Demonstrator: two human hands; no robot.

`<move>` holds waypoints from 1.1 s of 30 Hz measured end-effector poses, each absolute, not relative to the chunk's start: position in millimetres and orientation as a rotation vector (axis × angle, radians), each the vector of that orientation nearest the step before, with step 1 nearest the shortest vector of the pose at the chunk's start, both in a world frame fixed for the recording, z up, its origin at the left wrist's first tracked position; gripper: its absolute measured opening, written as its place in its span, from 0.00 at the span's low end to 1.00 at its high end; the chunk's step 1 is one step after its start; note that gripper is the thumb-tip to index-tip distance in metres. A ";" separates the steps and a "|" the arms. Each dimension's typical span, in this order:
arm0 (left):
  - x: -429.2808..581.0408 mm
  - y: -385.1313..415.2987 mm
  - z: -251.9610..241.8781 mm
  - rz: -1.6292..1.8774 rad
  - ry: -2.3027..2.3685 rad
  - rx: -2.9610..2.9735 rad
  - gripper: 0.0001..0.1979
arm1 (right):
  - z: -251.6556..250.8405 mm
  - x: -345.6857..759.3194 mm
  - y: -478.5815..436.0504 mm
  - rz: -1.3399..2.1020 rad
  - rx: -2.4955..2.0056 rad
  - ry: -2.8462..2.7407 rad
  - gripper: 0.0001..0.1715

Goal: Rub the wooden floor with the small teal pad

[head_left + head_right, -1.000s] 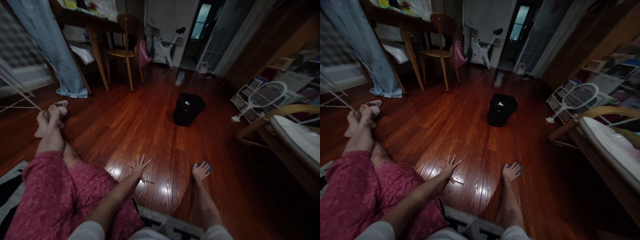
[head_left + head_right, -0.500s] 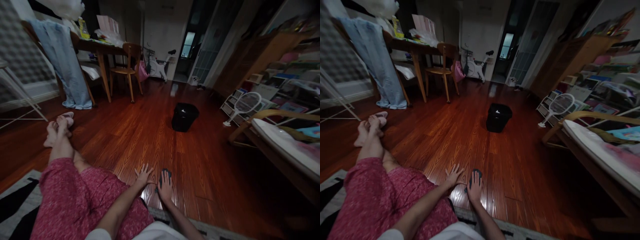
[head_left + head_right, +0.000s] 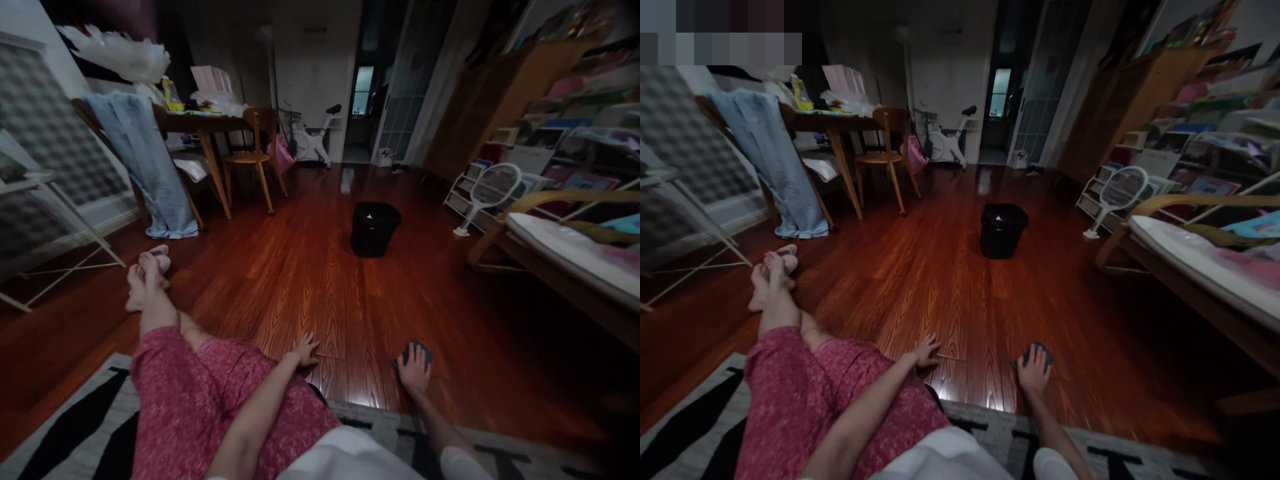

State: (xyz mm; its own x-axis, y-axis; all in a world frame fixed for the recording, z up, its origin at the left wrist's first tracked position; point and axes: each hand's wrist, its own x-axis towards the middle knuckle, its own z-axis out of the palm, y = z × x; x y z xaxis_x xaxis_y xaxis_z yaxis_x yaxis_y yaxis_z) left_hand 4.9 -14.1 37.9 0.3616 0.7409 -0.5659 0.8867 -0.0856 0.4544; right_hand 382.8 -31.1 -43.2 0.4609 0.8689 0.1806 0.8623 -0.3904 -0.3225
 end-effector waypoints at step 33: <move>-48.2 -50.8 73.4 0.026 1.450 1.807 0.43 | -79.5 201.2 -92.5 0.141 -1.611 -2.395 0.37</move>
